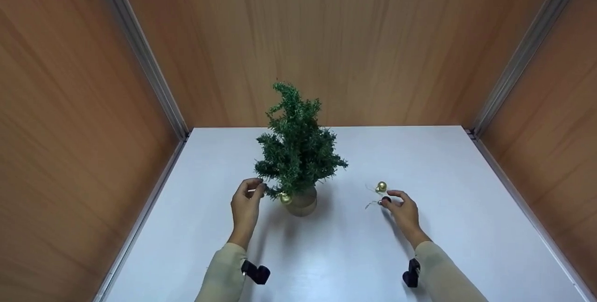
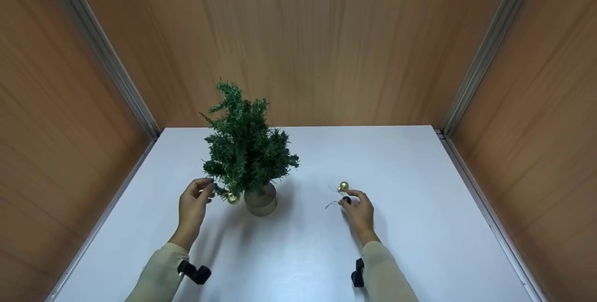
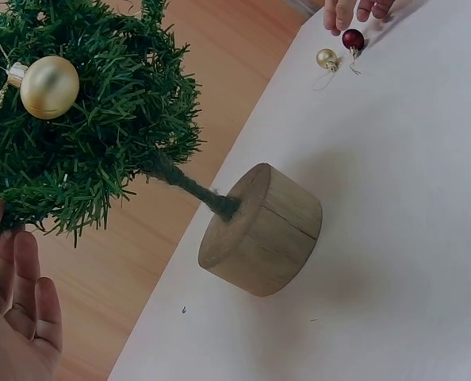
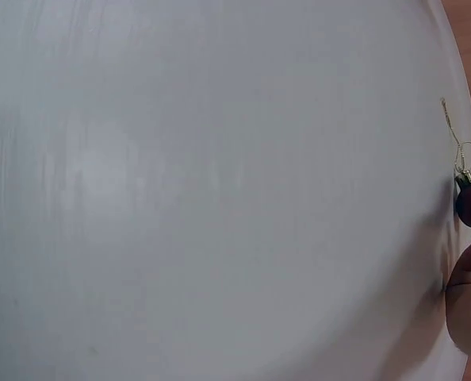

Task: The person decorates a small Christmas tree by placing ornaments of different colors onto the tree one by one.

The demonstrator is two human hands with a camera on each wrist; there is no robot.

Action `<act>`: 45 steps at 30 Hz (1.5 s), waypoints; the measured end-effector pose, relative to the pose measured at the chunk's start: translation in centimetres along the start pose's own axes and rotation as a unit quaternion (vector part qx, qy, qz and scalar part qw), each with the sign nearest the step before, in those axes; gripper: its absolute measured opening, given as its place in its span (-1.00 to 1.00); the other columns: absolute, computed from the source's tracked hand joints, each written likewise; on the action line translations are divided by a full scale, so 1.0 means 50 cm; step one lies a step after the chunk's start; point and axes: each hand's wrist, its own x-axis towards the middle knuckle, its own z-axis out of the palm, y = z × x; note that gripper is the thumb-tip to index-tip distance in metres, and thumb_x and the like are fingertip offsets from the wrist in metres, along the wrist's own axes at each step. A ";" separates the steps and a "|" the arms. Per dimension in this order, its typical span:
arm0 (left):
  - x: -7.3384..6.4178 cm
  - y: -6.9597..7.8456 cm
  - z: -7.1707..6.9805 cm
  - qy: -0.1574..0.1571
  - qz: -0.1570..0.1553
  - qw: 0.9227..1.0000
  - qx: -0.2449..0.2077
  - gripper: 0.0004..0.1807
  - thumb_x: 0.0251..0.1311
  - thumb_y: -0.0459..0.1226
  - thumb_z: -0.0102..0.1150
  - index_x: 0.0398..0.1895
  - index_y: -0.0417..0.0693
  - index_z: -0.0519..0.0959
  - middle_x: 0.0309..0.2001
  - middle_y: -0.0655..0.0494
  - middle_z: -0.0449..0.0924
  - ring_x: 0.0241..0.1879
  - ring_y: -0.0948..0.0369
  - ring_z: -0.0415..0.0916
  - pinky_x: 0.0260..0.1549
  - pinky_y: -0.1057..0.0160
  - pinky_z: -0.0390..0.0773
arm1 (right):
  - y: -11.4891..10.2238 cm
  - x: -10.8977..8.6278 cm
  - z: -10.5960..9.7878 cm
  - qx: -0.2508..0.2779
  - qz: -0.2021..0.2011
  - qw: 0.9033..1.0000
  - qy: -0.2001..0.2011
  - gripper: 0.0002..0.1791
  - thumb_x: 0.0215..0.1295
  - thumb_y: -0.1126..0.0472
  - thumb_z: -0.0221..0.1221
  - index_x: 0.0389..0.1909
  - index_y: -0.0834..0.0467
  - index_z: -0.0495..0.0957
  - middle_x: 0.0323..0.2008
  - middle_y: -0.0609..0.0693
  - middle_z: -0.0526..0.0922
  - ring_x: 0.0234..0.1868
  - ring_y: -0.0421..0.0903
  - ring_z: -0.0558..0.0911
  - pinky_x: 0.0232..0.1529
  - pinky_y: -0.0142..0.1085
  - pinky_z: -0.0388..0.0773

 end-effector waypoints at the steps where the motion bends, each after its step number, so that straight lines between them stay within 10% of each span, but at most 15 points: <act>1: -0.002 -0.001 0.001 -0.001 0.001 1.000 -0.001 -0.80 0.16 -0.16 0.14 -0.20 -0.04 0.53 -0.27 0.15 0.52 -0.36 0.21 0.49 -0.34 0.20 0.46 | 0.003 -0.002 -0.001 -0.001 0.000 1.000 -0.001 -0.58 0.13 0.21 0.22 0.02 0.22 0.42 -0.25 0.19 0.62 -0.23 0.00 0.61 -0.39 -0.38 0.44; 45: -0.002 -0.001 0.005 0.006 -0.005 1.000 0.002 -0.86 0.17 -0.18 0.12 -0.23 0.03 0.53 -0.29 0.14 0.51 -0.36 0.16 0.50 -0.33 0.17 0.46 | 0.037 0.006 0.021 -0.143 -0.016 0.988 0.057 -0.68 0.07 0.13 0.26 -0.11 0.03 0.49 -0.21 -0.07 0.54 -0.40 -0.09 0.40 -0.45 -0.27 0.34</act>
